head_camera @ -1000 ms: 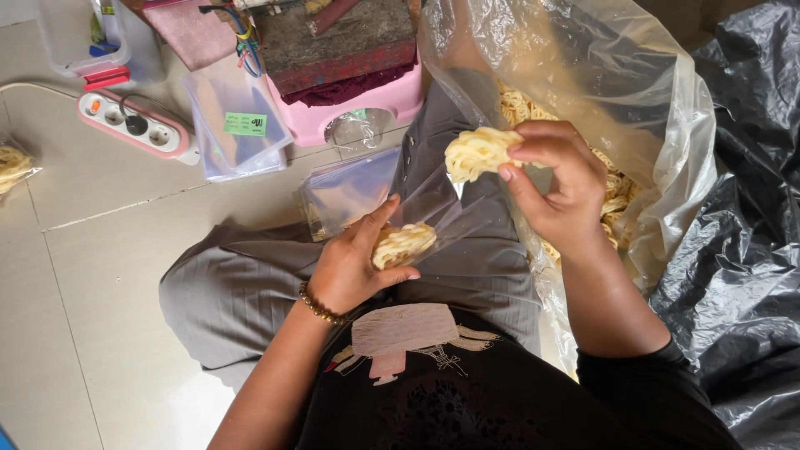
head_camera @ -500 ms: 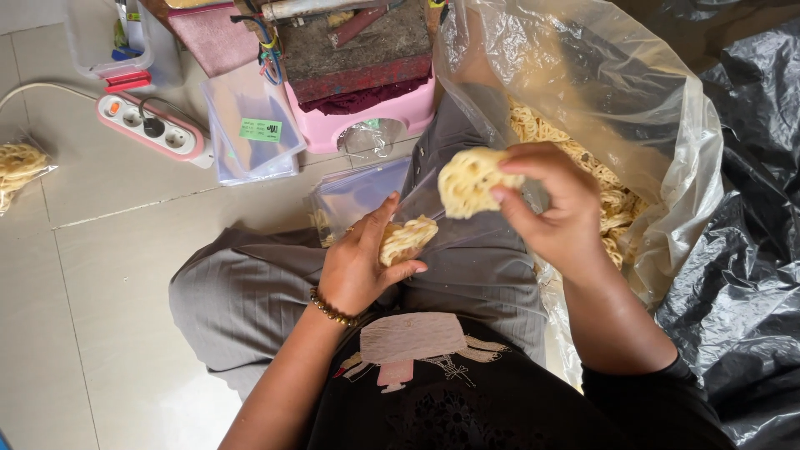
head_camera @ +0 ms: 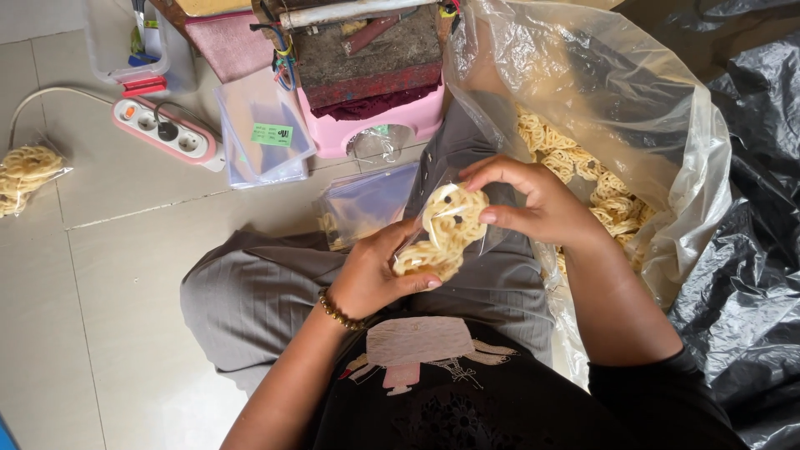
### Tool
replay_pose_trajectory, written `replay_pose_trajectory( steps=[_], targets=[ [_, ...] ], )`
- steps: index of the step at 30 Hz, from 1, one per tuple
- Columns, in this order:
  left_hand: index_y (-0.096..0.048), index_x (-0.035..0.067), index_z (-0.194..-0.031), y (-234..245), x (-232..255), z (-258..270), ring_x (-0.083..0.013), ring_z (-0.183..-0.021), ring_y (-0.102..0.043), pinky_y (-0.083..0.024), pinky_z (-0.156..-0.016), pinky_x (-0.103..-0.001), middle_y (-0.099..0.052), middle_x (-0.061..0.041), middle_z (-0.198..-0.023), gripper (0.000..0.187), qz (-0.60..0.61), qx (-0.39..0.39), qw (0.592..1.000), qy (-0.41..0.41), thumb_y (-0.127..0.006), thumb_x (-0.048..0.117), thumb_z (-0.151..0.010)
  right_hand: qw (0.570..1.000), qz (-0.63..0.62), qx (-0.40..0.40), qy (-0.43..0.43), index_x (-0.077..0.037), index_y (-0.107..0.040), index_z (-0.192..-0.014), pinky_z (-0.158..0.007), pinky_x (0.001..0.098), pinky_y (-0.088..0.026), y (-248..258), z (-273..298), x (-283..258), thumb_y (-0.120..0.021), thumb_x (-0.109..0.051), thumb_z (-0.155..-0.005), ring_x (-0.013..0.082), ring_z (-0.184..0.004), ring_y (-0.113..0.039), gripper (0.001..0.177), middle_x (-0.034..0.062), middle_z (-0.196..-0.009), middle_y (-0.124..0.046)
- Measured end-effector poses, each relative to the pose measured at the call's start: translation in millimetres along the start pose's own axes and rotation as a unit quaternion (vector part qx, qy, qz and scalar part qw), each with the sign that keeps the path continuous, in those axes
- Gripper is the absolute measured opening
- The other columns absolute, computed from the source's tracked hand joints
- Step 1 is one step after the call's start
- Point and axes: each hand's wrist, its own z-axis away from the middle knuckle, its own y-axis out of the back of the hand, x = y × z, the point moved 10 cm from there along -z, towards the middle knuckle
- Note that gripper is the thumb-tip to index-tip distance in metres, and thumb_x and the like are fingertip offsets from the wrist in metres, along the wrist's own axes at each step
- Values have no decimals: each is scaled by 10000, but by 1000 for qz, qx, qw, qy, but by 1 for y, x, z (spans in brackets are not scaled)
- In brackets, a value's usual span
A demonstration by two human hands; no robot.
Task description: Manually packaging individual crackers into small plastic bags and sealing them with a heat sealer.
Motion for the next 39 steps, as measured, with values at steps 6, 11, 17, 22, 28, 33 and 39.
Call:
replay_pose_trajectory(
  steps=[6, 11, 17, 22, 28, 33, 39],
  targets=[
    [-612, 2, -1369, 13, 4, -9, -452, -977, -713, -603, -782, -481, -710, -237, -1198, 814, -18, 48, 998, 19, -953, 290, -689, 998, -48, 20, -28, -2, -648, -1074, -1157, 523, -329, 3, 8, 18, -745, -12, -885, 288, -1152, -657, 213, 184, -1142, -719],
    [-644, 62, -1362, 20, -3, -7, -328, -844, -730, -579, -675, -407, -726, -179, -1170, 793, -30, 75, 994, 71, -949, 347, -687, 998, -53, 22, -10, 11, -664, -1034, -1142, 506, -365, 7, 10, 22, -751, 5, -879, 299, -1084, -677, 178, 191, -1094, -721],
    [-607, 28, -1381, 9, -9, -8, -450, -1051, -700, -621, -820, -446, -677, -256, -1253, 760, 61, 56, 994, 75, -926, 240, -725, 1000, -20, -8, 3, 46, -659, -1203, -1152, 695, -211, -6, 16, 25, -642, -375, -976, 406, -1221, -602, 479, 244, -1217, -695],
    [-581, -27, -1390, -1, -26, -5, -380, -1104, -676, -616, -857, -409, -645, -304, -1274, 788, 232, 44, 966, 104, -938, 183, -719, 998, 42, -19, 37, 24, -596, -1357, -1124, 769, -39, -17, 6, -22, -732, -487, -867, 459, -1389, -473, 722, 242, -1415, -581],
    [-575, -40, -1395, -11, -21, -5, -326, -1115, -654, -601, -888, -424, -650, -300, -1271, 772, 254, 31, 962, 93, -919, 210, -750, 988, 110, 90, 65, -64, -767, -929, -1169, 523, -289, -13, 18, -23, -797, -61, -862, 371, -1285, -612, 73, 170, -1284, -681],
    [-513, -49, -1432, 11, 42, -7, -492, -1228, -593, -520, -999, -562, -584, -318, -1359, 784, 117, 68, 990, -29, -842, 323, -825, 986, 50, 153, 40, 16, -724, -950, -1109, 530, -398, -3, 39, 13, -736, 15, -912, 349, -1101, -697, 40, 178, -1106, -736],
    [-369, 137, -1596, -40, 202, 72, -155, -1653, -320, -237, -1535, -461, -328, -34, -1747, 485, 206, -292, 915, -188, -389, 368, -1170, 981, 55, 170, -72, -65, -659, -1030, -1260, 443, -348, -11, 41, 7, -689, 78, -911, 169, -1009, -700, 188, 63, -1071, -741]
  ],
)
